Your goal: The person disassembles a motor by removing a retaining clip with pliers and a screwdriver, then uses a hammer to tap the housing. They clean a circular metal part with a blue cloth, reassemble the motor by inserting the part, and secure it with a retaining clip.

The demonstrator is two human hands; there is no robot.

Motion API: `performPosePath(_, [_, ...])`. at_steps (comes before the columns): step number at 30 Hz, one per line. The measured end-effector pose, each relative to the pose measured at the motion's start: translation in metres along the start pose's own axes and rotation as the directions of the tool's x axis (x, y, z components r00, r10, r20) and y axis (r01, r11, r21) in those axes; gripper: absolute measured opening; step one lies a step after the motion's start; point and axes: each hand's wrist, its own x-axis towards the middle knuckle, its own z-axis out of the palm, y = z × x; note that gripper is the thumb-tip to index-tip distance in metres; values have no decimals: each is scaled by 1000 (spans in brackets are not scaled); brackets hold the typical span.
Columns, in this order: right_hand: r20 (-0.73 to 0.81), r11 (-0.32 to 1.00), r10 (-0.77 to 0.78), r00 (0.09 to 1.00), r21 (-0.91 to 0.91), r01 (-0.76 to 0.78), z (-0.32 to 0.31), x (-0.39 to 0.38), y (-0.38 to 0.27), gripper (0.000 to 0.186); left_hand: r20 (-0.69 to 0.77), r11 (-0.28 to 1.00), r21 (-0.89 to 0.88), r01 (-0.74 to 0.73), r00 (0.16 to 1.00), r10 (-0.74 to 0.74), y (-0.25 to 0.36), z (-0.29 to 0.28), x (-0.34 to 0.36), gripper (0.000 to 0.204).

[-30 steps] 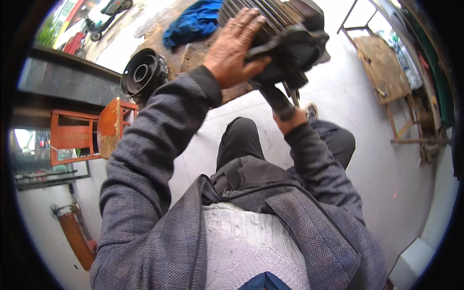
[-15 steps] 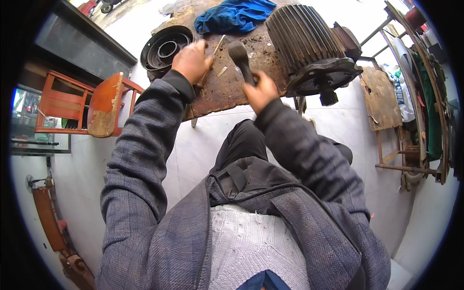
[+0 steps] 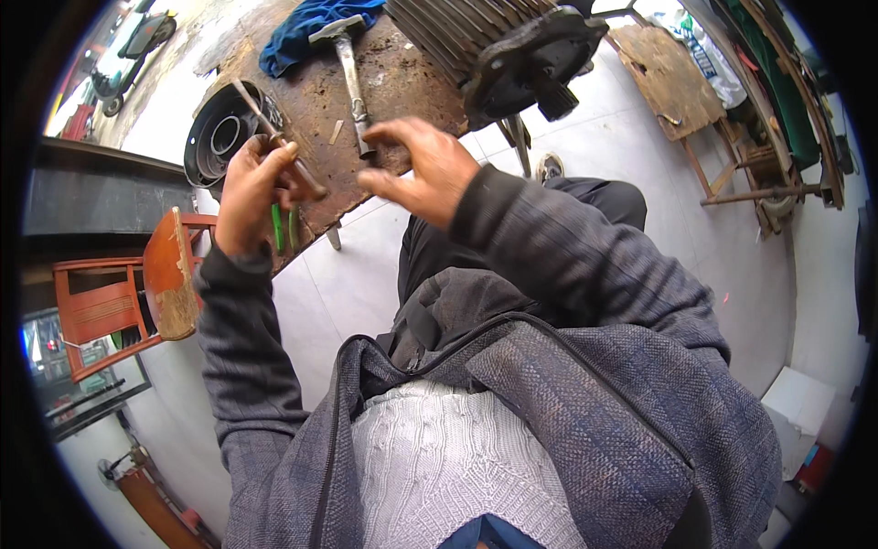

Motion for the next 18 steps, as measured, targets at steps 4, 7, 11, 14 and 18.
performPosePath(4, [176,921,187,967,312,-235,-35,-67,-15,60,211,974,-181,-138,962,176,-6,104,-41,24])
performPosePath(7, [49,943,311,949,106,-315,-73,-122,-15,47,283,980,-177,-85,950,134,-11,171,-44,27])
performPosePath(11, [-54,890,452,890,-43,-454,-102,-187,-15,43,325,927,-358,113,945,10,-14,213,-15,36])
performPosePath(14, [-136,907,411,901,-37,-419,-111,-209,-14,44,361,937,-319,144,932,-21,-20,234,-2,36])
performPosePath(18, [-224,937,309,924,-92,-336,-112,-207,-11,46,388,934,-332,130,921,10,-22,244,10,30])
